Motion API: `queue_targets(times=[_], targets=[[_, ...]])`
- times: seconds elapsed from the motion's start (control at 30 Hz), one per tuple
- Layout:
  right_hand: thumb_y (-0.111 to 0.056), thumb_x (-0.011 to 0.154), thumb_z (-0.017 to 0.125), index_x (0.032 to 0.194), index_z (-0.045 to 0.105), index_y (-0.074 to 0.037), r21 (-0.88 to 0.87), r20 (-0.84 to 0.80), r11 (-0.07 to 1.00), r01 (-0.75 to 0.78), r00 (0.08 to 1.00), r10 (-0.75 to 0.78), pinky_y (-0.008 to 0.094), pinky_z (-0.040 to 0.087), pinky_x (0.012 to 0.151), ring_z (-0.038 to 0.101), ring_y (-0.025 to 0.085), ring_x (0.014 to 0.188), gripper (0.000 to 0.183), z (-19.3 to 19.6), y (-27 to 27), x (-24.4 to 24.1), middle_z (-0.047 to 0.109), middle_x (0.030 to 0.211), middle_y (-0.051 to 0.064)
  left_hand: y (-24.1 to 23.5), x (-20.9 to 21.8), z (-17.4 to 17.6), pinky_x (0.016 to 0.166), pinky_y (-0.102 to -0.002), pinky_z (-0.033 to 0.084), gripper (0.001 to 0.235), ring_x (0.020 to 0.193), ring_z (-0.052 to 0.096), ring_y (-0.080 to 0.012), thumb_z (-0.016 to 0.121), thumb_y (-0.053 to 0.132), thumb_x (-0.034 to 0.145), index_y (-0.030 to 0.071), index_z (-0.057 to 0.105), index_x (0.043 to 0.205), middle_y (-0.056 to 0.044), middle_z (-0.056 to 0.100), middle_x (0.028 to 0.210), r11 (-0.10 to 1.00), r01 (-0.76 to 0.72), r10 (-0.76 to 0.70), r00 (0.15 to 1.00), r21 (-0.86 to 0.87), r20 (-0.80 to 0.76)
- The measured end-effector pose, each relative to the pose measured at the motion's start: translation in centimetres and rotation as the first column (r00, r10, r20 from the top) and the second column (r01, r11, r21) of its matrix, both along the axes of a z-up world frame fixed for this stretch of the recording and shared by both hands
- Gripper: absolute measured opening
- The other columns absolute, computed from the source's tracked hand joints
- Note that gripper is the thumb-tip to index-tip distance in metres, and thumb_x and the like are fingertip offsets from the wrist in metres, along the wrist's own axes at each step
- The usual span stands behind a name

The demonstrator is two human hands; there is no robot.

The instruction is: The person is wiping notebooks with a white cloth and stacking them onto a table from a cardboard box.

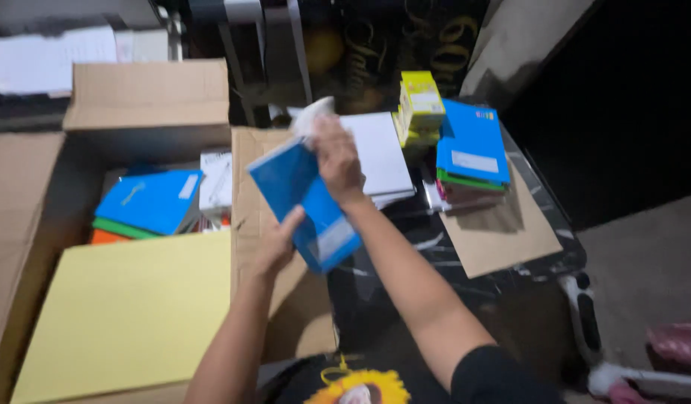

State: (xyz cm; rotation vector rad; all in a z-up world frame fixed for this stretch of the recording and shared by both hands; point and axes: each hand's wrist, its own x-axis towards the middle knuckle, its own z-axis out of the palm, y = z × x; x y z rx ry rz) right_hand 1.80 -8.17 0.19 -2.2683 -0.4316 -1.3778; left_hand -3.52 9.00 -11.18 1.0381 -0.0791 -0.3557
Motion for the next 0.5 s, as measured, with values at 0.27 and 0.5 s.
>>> queue_targets(times=[0.27,0.5], targets=[[-0.007,0.104,0.052,0.138,0.056,0.003,-0.082,-0.183,0.971,-0.227,0.961,0.209,0.051,0.044,0.123,0.062,0.040,0.134,0.036,-6.0,3.3,-7.2,0.053,0.147,0.024,1.9,2.2,-0.1,0.077,-0.034,0.054,0.039,0.093,0.067,-0.0181,0.069,0.028,0.100,0.000,0.063,0.125,-0.008,0.069,0.110,0.990,-0.116,0.112,0.992,-0.077,-0.055],[-0.011,0.109,0.047,0.157,0.031,-0.001,0.547,-0.474,0.837,-0.027,0.814,0.336,0.048,0.050,0.112,0.057,0.036,0.134,0.051,-4.3,3.3,-6.3,0.043,0.157,0.025,0.2,1.5,3.8,0.082,-0.036,0.058,0.050,0.105,0.064,-0.0245,0.062,0.028,0.100,0.005,0.049,0.142,-0.011,0.063,0.125,0.976,-0.156,0.141,0.985,-0.149,-0.101]])
